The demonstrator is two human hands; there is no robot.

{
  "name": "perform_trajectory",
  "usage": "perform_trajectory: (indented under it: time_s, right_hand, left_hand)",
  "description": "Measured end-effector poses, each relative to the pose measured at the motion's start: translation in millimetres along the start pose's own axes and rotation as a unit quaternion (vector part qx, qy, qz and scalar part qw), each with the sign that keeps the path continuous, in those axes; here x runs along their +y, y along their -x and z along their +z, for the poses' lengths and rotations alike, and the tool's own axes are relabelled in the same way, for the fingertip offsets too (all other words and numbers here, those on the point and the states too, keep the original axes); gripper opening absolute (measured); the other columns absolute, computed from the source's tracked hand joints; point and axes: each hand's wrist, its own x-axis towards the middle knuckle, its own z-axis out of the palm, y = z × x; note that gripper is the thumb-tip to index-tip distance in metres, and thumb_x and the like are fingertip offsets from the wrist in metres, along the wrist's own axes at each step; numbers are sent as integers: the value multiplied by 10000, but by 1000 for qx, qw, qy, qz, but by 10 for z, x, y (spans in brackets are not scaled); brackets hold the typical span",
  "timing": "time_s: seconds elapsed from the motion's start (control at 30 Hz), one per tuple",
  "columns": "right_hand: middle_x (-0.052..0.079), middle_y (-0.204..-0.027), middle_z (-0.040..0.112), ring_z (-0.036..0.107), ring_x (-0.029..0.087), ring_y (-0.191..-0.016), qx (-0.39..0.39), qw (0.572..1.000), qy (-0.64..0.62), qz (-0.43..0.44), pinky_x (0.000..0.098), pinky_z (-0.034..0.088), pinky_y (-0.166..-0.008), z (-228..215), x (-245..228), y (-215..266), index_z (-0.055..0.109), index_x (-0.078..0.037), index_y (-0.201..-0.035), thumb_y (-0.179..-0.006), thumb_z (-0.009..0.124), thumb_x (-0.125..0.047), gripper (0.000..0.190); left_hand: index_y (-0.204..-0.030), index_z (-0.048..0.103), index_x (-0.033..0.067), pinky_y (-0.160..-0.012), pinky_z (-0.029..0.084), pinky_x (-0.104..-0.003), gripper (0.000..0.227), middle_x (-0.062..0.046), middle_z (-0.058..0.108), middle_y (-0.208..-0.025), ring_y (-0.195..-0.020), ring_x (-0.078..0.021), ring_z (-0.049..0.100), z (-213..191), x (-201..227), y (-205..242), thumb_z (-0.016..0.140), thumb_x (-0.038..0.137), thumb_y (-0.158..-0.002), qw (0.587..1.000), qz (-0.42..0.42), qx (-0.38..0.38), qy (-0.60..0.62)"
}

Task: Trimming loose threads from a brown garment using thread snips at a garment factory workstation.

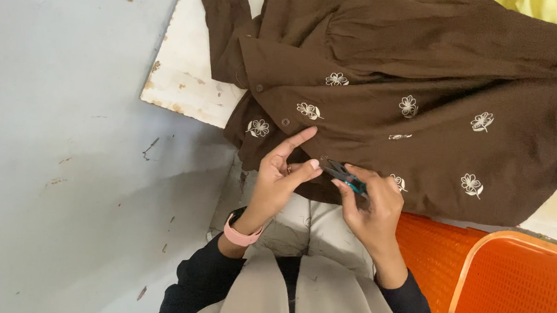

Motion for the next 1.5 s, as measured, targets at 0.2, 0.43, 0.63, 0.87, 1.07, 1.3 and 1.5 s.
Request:
perform_trajectory:
  time_s: [0.2,0.43,0.63,0.87,1.07,1.3,1.5]
  right_hand:
    - [20,-756,653,606,204,-624,11,999,34,-30,280,409,-577,28,-46,-33,626,-79,-806,-723,702,-111,117]
    - [107,-953,563,543,188,-853,121,974,-120,151,283,402,-763,-275,275,97,536,-13,-1007,-805,656,-79,244]
    - [65,-978,472,460,107,-818,145,956,-130,222,209,390,-720,-486,252,161,433,-51,-1022,-865,564,-91,209]
    - [121,-802,518,505,255,-672,54,989,8,138,312,393,-596,-386,524,615,478,2,-971,-725,729,-63,357]
    - [24,-667,538,456,208,-485,-11,989,144,25,318,340,-576,-154,719,903,531,-95,-797,-597,755,-125,302]
    - [17,-591,490,449,196,-454,-8,986,162,-22,289,326,-560,-67,690,885,520,-79,-755,-584,710,-60,257]
    - [35,-652,527,506,221,-530,-9,984,173,-49,300,326,-579,-34,769,912,509,-89,-748,-592,704,-69,250]
  left_hand:
    - [-1180,455,-37,-726,523,-335,462,-168,422,-1256,-840,-194,587,75,106,15,569,-60,-733,1000,19,1,9]
    - [-1210,403,-36,-777,517,-333,501,-264,327,-1284,-838,-238,611,-84,487,-291,596,21,-751,993,89,20,-79]
    - [-1265,408,94,-742,410,-154,506,28,564,-734,-683,1,452,-21,704,-376,582,84,-790,994,9,37,-107]
    - [-1236,436,72,-780,508,-306,495,-117,417,-1176,-869,-150,591,-179,411,-463,626,81,-778,986,90,38,-138]
    - [-1245,425,73,-784,500,-344,490,-127,425,-1148,-870,-159,593,-147,478,-457,610,70,-792,986,101,19,-130]
    - [-1247,418,60,-783,501,-342,493,-129,440,-1122,-866,-163,593,-122,546,-423,610,72,-793,985,105,16,-138]
    - [-1246,426,69,-740,510,-339,483,-133,466,-1107,-854,-162,597,-121,542,-430,599,56,-795,985,98,19,-142]
